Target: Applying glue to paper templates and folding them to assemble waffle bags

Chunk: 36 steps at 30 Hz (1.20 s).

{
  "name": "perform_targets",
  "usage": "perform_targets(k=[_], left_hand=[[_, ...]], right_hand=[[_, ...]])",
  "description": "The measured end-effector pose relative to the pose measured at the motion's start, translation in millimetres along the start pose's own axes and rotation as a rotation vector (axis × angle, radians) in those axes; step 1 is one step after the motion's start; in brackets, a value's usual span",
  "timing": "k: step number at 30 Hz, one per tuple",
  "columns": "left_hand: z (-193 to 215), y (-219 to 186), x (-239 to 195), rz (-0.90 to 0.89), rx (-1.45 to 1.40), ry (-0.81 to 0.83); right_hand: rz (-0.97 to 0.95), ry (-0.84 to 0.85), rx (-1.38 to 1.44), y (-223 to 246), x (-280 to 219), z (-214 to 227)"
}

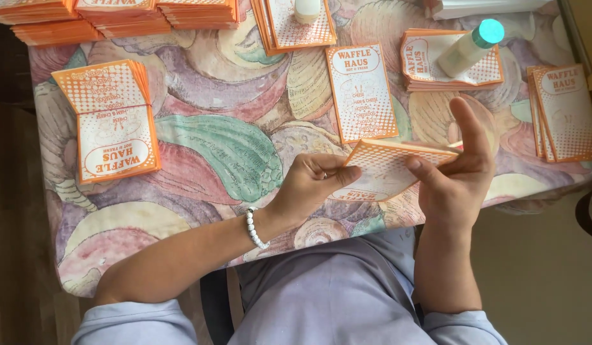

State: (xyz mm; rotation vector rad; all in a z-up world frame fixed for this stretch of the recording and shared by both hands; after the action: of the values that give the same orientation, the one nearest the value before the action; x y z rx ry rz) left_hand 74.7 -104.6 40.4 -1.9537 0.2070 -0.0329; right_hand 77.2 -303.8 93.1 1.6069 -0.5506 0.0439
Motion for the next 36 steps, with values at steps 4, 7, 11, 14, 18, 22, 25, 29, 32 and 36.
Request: perform_targets(k=[4, 7, 11, 14, 18, 22, 25, 29, 32, 36], left_hand=[[-5.3, -36.1, -3.0, -0.149, 0.036, 0.018], [-9.9, -69.7, -1.5, -0.271, 0.112, -0.016], [-7.9, -87.4, -6.5, -0.436, 0.312, -0.121], [-6.1, -87.1, -8.8, -0.450, 0.323, -0.121], [-7.2, -87.5, -9.7, -0.447, 0.325, -0.107], [-8.5, -93.2, -11.4, -0.442, 0.305, -0.109], [-6.7, -93.7, -11.1, -0.445, 0.311, -0.110], [-6.7, -94.7, -11.5, -0.428, 0.291, -0.124], [-6.1, -93.8, -10.9, -0.423, 0.287, -0.143], [-3.1, -94.5, -9.4, -0.445, 0.309, -0.175]], right_hand=[[0.033, -0.089, -0.186, 7.9, -4.7, 6.6], [0.075, -0.050, -0.204, 21.4, -10.5, -2.2], [0.012, -0.016, -0.094, 23.4, -19.4, -5.3], [0.065, -0.109, -0.039, 27.5, -22.3, 6.3], [0.109, -0.098, -0.066, 33.1, -22.4, 7.1], [0.115, -0.050, -0.078, 38.9, -19.7, 1.5], [0.109, -0.054, -0.108, 40.5, -19.5, -0.3], [0.066, -0.069, -0.079, 35.8, -16.2, 1.5], [0.134, 0.021, -0.156, 48.1, -16.0, -8.4], [0.137, 0.054, -0.232, 56.3, -10.3, -13.1]])
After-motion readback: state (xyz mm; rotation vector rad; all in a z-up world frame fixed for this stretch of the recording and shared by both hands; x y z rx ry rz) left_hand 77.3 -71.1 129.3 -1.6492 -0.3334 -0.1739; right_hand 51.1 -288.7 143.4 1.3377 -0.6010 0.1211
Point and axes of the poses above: each hand's wrist, its own x-axis towards the middle knuckle, its own z-axis out of the back of the hand, y = z × x, the point moved 9 cm from there along x, towards the middle knuckle, and after that the axes turned 13 degrees about -y, right-handed, at the moved point
